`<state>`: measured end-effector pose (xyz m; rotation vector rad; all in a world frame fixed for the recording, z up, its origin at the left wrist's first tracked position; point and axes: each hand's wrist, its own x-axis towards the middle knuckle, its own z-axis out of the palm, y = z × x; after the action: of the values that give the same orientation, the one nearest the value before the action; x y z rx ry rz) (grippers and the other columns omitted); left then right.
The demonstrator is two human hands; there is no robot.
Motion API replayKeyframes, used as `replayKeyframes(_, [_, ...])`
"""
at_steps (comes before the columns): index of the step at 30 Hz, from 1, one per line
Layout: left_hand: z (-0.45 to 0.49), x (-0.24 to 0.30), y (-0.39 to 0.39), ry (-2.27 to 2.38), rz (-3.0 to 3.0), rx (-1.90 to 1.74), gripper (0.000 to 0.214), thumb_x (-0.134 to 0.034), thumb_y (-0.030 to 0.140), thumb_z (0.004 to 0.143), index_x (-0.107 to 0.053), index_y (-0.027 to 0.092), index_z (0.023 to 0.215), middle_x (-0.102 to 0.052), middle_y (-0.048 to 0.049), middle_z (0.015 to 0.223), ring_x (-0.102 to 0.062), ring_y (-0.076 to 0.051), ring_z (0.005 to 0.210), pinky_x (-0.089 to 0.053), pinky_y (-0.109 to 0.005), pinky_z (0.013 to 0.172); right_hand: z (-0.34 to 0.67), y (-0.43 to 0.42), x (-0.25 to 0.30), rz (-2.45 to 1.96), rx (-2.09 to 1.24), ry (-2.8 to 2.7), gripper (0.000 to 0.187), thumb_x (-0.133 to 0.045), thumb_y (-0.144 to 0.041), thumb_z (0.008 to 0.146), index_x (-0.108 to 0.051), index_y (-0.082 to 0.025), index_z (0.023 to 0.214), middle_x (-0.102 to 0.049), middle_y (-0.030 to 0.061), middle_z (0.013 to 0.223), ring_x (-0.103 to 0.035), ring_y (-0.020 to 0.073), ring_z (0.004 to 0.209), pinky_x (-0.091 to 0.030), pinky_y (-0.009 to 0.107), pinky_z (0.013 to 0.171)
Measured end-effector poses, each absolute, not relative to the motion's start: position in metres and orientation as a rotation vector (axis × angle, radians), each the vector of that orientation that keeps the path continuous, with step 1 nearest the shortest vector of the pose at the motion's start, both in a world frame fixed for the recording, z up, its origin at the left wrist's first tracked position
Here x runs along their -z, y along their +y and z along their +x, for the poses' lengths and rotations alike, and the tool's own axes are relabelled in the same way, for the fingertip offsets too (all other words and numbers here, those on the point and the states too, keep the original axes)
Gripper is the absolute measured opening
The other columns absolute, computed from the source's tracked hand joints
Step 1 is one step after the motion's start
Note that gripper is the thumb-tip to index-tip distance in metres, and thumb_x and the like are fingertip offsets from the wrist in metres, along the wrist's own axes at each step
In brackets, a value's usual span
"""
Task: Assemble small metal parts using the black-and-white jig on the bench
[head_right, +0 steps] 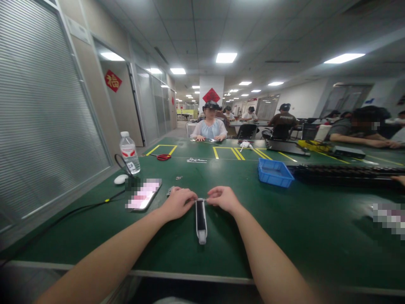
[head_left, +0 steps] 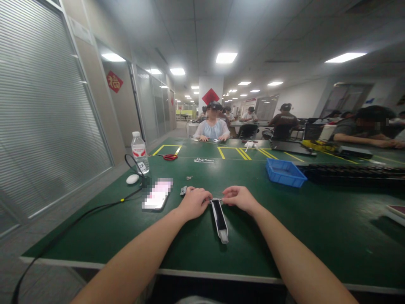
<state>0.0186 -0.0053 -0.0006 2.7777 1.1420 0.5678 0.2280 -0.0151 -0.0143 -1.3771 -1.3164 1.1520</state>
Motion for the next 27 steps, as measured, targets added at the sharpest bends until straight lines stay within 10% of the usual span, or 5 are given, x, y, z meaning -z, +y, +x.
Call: replayKeyframes(27, [0.0185,-0.0015,-0.0065,1.151,2.770,-0.554,0.018,-0.047,0.021,0.084,-0.061,0.024,0.094,-0.063,-0.0013,0.091,-0.055,-0.019,0.092,-0.027,-0.040,0.089,0.2281,-0.0135,0.0182,-1.304,-1.138,-1.386,0.032,-0.077,-0.014,0.049,-0.063,-0.013,0.079,-0.064,-0.0011,0.065,-0.057,0.0084,0.054,-0.050,0.023,0.055])
